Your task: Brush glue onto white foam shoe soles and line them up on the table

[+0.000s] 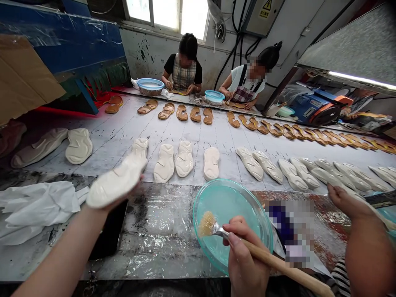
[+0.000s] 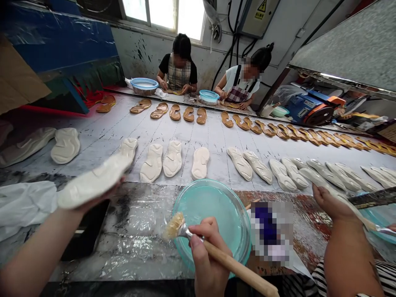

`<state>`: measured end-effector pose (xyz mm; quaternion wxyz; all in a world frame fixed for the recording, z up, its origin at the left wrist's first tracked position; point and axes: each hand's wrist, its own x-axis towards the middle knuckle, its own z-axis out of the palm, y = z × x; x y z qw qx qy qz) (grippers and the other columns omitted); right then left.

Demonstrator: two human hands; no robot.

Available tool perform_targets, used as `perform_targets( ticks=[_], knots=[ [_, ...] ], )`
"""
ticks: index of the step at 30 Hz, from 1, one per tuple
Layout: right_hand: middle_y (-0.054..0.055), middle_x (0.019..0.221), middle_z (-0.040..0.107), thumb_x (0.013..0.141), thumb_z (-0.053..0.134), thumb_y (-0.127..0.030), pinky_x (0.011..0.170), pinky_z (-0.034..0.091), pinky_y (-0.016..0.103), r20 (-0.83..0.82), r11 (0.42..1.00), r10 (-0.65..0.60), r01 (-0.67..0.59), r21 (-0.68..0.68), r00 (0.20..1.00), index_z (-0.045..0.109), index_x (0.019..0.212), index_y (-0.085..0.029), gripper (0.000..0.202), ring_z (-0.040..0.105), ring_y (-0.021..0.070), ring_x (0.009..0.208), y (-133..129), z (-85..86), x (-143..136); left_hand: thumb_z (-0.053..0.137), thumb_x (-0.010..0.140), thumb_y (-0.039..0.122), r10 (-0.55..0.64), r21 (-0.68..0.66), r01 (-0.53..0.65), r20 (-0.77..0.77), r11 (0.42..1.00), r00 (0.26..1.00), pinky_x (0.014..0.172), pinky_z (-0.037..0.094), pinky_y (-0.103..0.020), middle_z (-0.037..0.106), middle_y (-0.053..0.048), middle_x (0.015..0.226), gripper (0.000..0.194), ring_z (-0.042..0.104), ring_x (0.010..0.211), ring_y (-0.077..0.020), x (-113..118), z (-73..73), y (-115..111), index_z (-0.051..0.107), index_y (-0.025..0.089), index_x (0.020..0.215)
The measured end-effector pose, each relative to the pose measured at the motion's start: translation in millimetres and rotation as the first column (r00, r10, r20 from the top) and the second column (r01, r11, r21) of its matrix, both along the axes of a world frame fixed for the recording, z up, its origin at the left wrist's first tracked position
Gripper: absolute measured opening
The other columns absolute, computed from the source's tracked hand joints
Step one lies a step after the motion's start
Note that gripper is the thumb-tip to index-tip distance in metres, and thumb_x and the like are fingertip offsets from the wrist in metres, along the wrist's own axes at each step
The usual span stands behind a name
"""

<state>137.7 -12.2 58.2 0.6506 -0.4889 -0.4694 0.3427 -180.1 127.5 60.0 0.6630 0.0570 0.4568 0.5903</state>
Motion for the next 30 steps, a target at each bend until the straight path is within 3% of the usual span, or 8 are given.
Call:
perform_targets(
  ticks=[4,7,11,16,20,22,25,30],
  knots=[
    [0.0,0.074,0.048,0.084,0.067,-0.035,0.059,0.038,0.025,-0.04,0.997,-0.05,0.048,-0.052,0.998,0.074,0.084,-0.022,0.015,0.047,0.0126,0.069,-2.8,3.8,-4.1,0.054,0.096,0.045,0.246,0.012,-0.248,-0.174,0.969,0.953,0.073,0.058,-0.035,0.066,-0.007,0.113,0.036,0.067,0.089,-0.0186,-34.2,5.4,42.2,0.061,0.017,0.119],
    [-0.001,0.074,0.051,0.082,0.068,-0.042,0.06,0.038,0.026,-0.077,0.977,-0.179,0.167,-0.135,0.981,0.072,0.082,-0.02,0.022,0.047,0.012,0.067,-2.5,0.0,-6.3,0.059,0.095,0.039,0.191,-0.066,-0.224,-0.328,0.972,0.925,0.074,0.058,-0.037,0.064,-0.009,0.116,0.034,0.065,0.09,-0.0189,-22.2,-10.1,54.1,0.059,0.018,0.121],
    [-0.001,0.074,0.059,0.081,0.07,-0.05,0.07,0.045,0.027,-0.037,0.895,-0.338,0.309,-0.321,0.94,0.07,0.092,-0.02,0.032,0.055,0.0144,0.073,-1.1,-9.5,-1.4,0.061,0.094,0.037,-0.11,-0.117,0.061,-0.473,0.991,0.874,0.082,0.057,-0.043,0.064,-0.009,0.121,0.036,0.065,0.099,-0.0225,64.8,-40.9,77.1,0.059,0.017,0.123],
    [0.002,0.085,0.066,0.079,0.068,-0.058,0.082,0.048,0.031,0.097,0.853,-0.311,0.322,-0.411,0.946,0.069,0.103,-0.02,0.045,0.061,0.0178,0.084,-7.0,-18.9,10.6,0.064,0.092,0.036,-0.424,-0.15,0.424,-0.598,0.893,0.68,0.088,0.056,-0.047,0.062,-0.009,0.126,0.037,0.064,0.107,-0.0267,203.9,-62.9,110.6,0.061,0.017,0.123],
    [0.001,0.076,0.061,0.083,0.062,-0.057,0.072,0.047,0.028,0.202,0.87,-0.286,0.342,-0.354,0.937,0.066,0.086,-0.018,0.039,0.057,0.016,0.073,-11.2,-23.3,16.0,0.064,0.092,0.034,-0.497,-0.164,0.526,-0.638,0.834,0.589,0.091,0.055,-0.049,0.059,-0.011,0.131,0.04,0.062,0.111,-0.0266,256.3,-63.1,124.9,0.058,0.018,0.127],
    [0.0,0.071,0.059,0.083,0.061,-0.056,0.065,0.046,0.026,0.233,0.87,-0.273,0.343,-0.354,0.933,0.063,0.08,-0.018,0.038,0.054,0.0147,0.067,-9.4,-25.5,16.3,0.064,0.092,0.035,-0.518,-0.162,0.547,-0.612,0.821,0.597,0.09,0.055,-0.048,0.06,-0.011,0.131,0.04,0.062,0.11,-0.0266,259.5,-57.2,130.0,0.058,0.018,0.127],
    [-0.001,0.063,0.055,0.085,0.058,-0.054,0.057,0.043,0.024,0.294,0.874,-0.207,0.311,-0.373,0.933,0.061,0.073,-0.018,0.038,0.051,0.0133,0.058,-1.4,-31.3,14.2,0.064,0.092,0.036,-0.537,-0.106,0.573,-0.521,0.812,0.664,0.088,0.056,-0.046,0.062,-0.011,0.127,0.039,0.064,0.106,-0.0254,240.2,-41.2,128.6,0.059,0.016,0.125],
    [0.0,0.056,0.057,0.079,0.064,-0.051,0.049,0.039,0.024,0.385,0.892,-0.023,0.193,-0.409,0.923,0.064,0.063,-0.018,0.036,0.053,0.0153,0.051,12.2,-42.8,4.8,0.062,0.089,0.028,-0.519,0.118,0.568,-0.289,0.814,0.804,0.082,0.059,-0.042,0.069,-0.012,0.117,0.036,0.069,0.097,-0.0242,162.8,-7.6,71.5,0.059,0.015,0.123]
  ],
)
